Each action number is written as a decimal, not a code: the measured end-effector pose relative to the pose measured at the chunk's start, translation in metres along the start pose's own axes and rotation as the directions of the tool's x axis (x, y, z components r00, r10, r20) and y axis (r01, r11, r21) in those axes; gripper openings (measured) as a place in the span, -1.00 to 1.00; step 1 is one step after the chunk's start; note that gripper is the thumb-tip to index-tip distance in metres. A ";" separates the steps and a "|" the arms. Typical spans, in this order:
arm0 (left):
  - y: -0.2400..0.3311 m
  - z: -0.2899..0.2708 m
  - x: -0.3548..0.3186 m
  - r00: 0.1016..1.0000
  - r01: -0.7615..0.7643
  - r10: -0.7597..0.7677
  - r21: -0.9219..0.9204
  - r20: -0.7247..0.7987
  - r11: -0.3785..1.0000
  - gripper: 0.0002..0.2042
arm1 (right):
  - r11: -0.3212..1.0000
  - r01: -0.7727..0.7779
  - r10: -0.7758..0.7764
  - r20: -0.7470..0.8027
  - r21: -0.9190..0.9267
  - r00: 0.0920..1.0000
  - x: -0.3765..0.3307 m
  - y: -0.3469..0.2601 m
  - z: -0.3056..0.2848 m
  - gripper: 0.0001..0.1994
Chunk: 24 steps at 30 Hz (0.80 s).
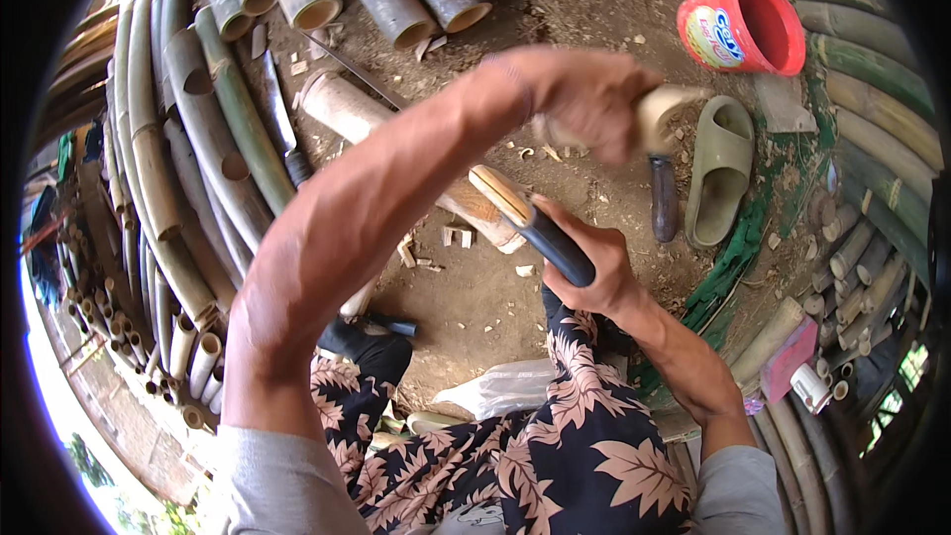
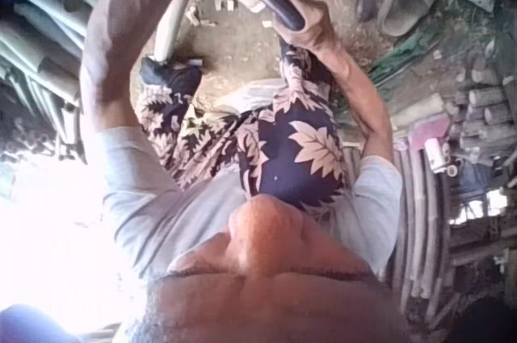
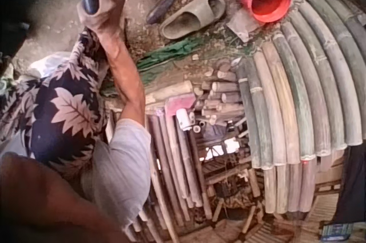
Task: The person carves a hole in a bamboo pole with a hooked knife, measures lengths of several bamboo poles using a tape measure, and cuts a smaller bamboo pole with a handsaw.
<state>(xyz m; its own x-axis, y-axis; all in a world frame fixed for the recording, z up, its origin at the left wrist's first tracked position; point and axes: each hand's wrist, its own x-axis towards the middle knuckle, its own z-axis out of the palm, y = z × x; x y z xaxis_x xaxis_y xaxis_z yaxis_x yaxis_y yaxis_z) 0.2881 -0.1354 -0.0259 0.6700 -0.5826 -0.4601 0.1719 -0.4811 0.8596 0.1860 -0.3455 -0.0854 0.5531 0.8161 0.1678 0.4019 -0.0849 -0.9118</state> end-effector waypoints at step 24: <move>-0.044 0.212 -0.121 0.147 0.390 -0.381 -0.301 -0.913 0.870 -0.25 | 0.411 -0.400 0.582 0.102 0.819 0.807 0.060 -0.039 -0.073 -0.57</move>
<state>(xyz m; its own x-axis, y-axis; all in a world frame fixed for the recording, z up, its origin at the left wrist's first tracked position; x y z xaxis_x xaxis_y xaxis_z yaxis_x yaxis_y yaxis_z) 0.0464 -0.1830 -0.0549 0.6919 0.6959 -0.1923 0.6283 -0.4492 0.6352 0.2571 -0.3351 -0.0125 0.6057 0.6670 -0.4338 -0.6538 0.1064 -0.7492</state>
